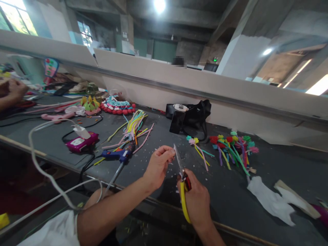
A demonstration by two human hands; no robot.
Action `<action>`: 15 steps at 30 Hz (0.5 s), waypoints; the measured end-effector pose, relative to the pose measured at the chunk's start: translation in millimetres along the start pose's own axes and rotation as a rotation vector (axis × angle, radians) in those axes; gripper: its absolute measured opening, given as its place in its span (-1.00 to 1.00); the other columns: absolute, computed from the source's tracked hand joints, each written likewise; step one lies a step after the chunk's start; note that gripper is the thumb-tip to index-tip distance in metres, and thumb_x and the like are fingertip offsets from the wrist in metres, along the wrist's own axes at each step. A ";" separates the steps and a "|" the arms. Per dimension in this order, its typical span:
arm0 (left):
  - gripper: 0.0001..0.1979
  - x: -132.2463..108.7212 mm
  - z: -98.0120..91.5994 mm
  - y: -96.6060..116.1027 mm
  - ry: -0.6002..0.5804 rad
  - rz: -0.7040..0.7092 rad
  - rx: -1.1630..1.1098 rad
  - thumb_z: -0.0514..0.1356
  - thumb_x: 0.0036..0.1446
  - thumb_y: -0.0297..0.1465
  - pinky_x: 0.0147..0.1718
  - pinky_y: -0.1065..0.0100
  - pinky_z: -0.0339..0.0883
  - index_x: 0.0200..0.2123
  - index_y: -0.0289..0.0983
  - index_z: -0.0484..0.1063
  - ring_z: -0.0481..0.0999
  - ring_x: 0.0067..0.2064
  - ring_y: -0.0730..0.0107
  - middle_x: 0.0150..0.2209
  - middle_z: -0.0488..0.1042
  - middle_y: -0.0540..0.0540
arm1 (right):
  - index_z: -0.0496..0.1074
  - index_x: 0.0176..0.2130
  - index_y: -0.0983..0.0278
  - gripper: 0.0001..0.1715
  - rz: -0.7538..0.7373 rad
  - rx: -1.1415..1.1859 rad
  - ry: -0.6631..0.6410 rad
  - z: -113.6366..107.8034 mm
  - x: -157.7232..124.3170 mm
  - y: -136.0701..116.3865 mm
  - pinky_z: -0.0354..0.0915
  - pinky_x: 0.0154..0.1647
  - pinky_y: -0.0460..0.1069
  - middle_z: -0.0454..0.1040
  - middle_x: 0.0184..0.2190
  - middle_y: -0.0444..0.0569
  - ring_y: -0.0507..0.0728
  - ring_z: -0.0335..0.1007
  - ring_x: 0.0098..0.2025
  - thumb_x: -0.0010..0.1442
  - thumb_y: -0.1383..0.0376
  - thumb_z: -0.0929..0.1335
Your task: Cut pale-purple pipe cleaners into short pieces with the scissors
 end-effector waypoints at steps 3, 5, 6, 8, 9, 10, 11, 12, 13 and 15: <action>-0.90 -1.2 0.9 0.8 0.003 -0.006 0.016 0.29 -0.08 -0.43 -0.41 0.47 0.12 -0.53 -0.28 0.41 0.25 -0.48 0.55 -0.58 0.30 0.08 | 0.44 -0.15 0.22 -0.74 -0.008 0.043 -0.027 0.1 -0.1 -1.8 0.19 -0.44 -0.10 0.52 -0.47 -0.13 0.06 0.43 -0.49 0.22 0.23 0.24; -0.90 -0.9 0.5 0.9 0.002 -0.012 0.030 0.28 -0.08 -0.43 -0.41 0.47 0.13 -0.53 -0.28 0.41 0.25 -0.48 0.54 -0.59 0.29 0.09 | 0.44 -0.20 0.22 -0.76 -0.001 0.073 -0.035 -0.2 1.0 -2.1 0.18 -0.45 -0.11 0.49 -0.51 -0.15 0.04 0.38 -0.53 0.24 0.21 0.24; -0.91 0.0 -0.3 0.7 0.001 -0.011 0.046 0.28 -0.09 -0.43 -0.41 0.46 0.13 -0.53 -0.28 0.41 0.24 -0.48 0.54 -0.60 0.29 0.09 | 0.44 -0.23 0.22 -0.76 0.007 0.091 -0.031 -0.5 2.1 -1.4 0.18 -0.46 -0.11 0.48 -0.53 -0.16 0.03 0.36 -0.54 0.24 0.19 0.24; -0.94 3.7 -3.4 -1.3 -0.006 -0.001 0.130 0.26 -0.10 -0.44 -0.42 0.47 0.12 -0.54 -0.29 0.41 0.23 -0.49 0.55 -0.59 0.30 0.09 | 0.44 -0.24 0.23 -0.73 0.024 0.136 -0.007 -1.4 5.5 1.8 0.20 -0.47 -0.12 0.49 -0.52 -0.15 0.03 0.37 -0.53 0.25 0.14 0.24; -0.95 6.6 -5.8 -3.3 -0.010 0.004 0.202 0.24 -0.11 -0.44 -0.43 0.47 0.11 -0.55 -0.29 0.42 0.22 -0.49 0.55 -0.58 0.32 0.08 | 0.44 -0.23 0.23 -0.71 0.030 0.168 0.007 -2.0 7.6 4.0 0.22 -0.45 -0.12 0.51 -0.49 -0.13 0.04 0.40 -0.51 0.24 0.12 0.25; -0.95 10.1 -8.7 -5.9 -0.018 0.008 0.292 0.23 -0.12 -0.44 -0.45 0.47 0.10 -0.55 -0.30 0.42 0.22 -0.49 0.56 -0.56 0.33 0.07 | 0.45 -0.22 0.24 -0.70 0.038 0.207 0.020 -2.6 9.8 6.6 0.25 -0.42 -0.11 0.53 -0.44 -0.10 0.05 0.43 -0.48 0.23 0.10 0.27; -0.94 14.1 -12.1 -9.3 -0.022 0.005 0.393 0.22 -0.12 -0.44 -0.45 0.47 0.10 -0.56 -0.31 0.42 0.23 -0.49 0.55 -0.56 0.35 0.06 | 0.46 -0.22 0.24 -0.69 0.046 0.252 0.027 -3.5 11.9 9.1 0.28 -0.40 -0.11 0.55 -0.39 -0.08 0.05 0.45 -0.44 0.21 0.09 0.28; -0.93 18.5 -15.8 -12.9 -0.028 0.004 0.492 0.21 -0.11 -0.42 -0.45 0.47 0.10 -0.55 -0.32 0.42 0.25 -0.48 0.54 -0.55 0.36 0.05 | 0.46 -0.21 0.24 -0.68 0.062 0.301 0.028 -4.5 13.9 11.3 0.30 -0.39 -0.11 0.55 -0.37 -0.07 0.06 0.47 -0.43 0.20 0.08 0.30; -0.91 23.0 -19.5 -16.7 -0.048 0.009 0.589 0.20 -0.10 -0.41 -0.46 0.47 0.12 -0.55 -0.32 0.42 0.27 -0.49 0.53 -0.56 0.36 0.05 | 0.47 -0.21 0.24 -0.68 0.088 0.355 0.029 -5.9 15.5 13.2 0.31 -0.41 -0.11 0.55 -0.39 -0.08 0.05 0.46 -0.45 0.18 0.07 0.32; -0.88 31.6 -27.2 -22.4 -0.072 0.066 0.858 0.16 -0.05 -0.38 -0.48 0.47 0.14 -0.52 -0.31 0.41 0.29 -0.50 0.51 -0.56 0.38 0.04 | 0.49 -0.23 0.26 -0.65 0.161 0.480 0.053 -10.3 17.6 15.4 0.29 -0.53 -0.12 0.51 -0.51 -0.12 0.03 0.39 -0.57 0.13 0.05 0.36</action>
Point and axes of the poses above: each hand's wrist, its own x-axis towards the middle knuckle, its own z-axis out of the palm, y = z × x, the point moved 2 cm from there along x, towards the middle knuckle
